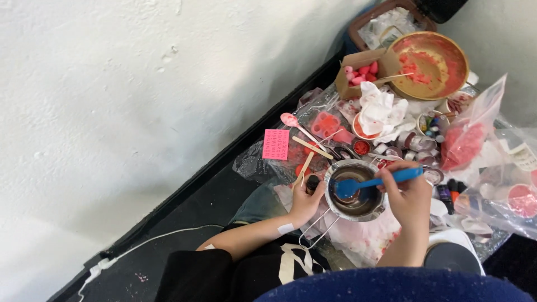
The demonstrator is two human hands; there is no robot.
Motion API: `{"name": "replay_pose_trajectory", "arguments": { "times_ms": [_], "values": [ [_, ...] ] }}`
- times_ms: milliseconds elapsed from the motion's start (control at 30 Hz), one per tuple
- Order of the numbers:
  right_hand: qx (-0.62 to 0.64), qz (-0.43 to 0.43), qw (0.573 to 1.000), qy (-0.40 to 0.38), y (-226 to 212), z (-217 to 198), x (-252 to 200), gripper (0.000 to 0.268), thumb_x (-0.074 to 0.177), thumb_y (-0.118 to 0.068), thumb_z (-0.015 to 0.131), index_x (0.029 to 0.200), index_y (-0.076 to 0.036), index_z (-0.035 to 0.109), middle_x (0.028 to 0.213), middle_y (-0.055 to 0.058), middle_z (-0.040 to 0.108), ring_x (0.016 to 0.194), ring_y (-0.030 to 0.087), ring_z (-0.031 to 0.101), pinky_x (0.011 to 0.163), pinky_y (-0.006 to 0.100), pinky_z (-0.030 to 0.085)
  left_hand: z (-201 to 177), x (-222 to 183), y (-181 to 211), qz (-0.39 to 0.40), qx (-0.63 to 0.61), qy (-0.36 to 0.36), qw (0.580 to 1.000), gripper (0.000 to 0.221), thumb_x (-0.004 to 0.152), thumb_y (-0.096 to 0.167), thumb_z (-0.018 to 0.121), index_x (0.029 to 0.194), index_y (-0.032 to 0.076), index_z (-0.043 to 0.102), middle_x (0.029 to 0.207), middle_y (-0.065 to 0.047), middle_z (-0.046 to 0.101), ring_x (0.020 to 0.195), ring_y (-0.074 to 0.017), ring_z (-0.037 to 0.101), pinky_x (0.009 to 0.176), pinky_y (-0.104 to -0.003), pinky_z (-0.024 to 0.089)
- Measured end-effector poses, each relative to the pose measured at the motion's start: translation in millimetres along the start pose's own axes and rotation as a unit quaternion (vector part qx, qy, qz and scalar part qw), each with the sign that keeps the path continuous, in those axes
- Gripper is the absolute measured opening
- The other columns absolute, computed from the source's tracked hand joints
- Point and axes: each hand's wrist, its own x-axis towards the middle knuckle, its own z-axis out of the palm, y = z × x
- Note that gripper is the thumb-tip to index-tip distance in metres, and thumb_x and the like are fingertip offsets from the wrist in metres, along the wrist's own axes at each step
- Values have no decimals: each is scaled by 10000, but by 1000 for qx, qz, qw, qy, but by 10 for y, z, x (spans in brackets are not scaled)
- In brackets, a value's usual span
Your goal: The recorder is stirring a dark mixture in a small metal pot on a crowded production table.
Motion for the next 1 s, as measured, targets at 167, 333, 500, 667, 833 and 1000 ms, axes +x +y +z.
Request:
{"name": "replay_pose_trajectory", "arguments": {
  "times_ms": [167,333,500,667,833,1000],
  "values": [
    [-34,-4,999,-25,-121,91,14,112,1074,-64,563,1158,6,591,968,80,739,825,114,700,692,257,569,-6,23,4,-8,-1,2,1000,138,980,115,692,1065,8,670,876,37,617,774,-34,553,688,-222,464],
    [-70,-18,997,13,-123,102,-8,112,1088,-54,546,1146,9,618,956,80,744,767,116,682,679,258,550,-6,23,75,-15,9,-10,1000,118,988,111,683,1044,12,650,899,36,626,802,-38,575,719,-224,484],
    [-38,11,999,-25,-21,50,-70,69,1069,-59,559,1088,-2,592,895,83,744,683,101,650,618,248,526,-18,18,-27,-12,-24,-7,1000,117,1007,112,680,1058,13,644,896,31,605,799,-42,558,710,-234,469],
    [-4,-37,999,-20,-18,103,-48,60,1081,-54,559,1097,-6,593,951,83,730,759,88,661,680,235,550,-28,20,-30,-6,-24,2,1000,124,1004,115,680,1075,23,637,910,27,620,811,-42,581,720,-232,484],
    [-73,14,997,-6,-38,92,-4,66,1069,-56,555,1071,-7,598,880,72,747,676,112,679,625,247,542,-24,27,-10,-12,-23,8,1000,129,997,114,684,1069,23,629,917,25,628,816,-44,592,717,-235,492],
    [-39,-31,997,-57,-55,64,-24,65,1058,-69,563,1073,-9,581,886,54,738,676,112,675,632,251,547,-28,50,62,-10,3,4,1000,117,1004,116,670,1054,21,626,896,16,626,777,-49,579,681,-237,481]
  ]
}}
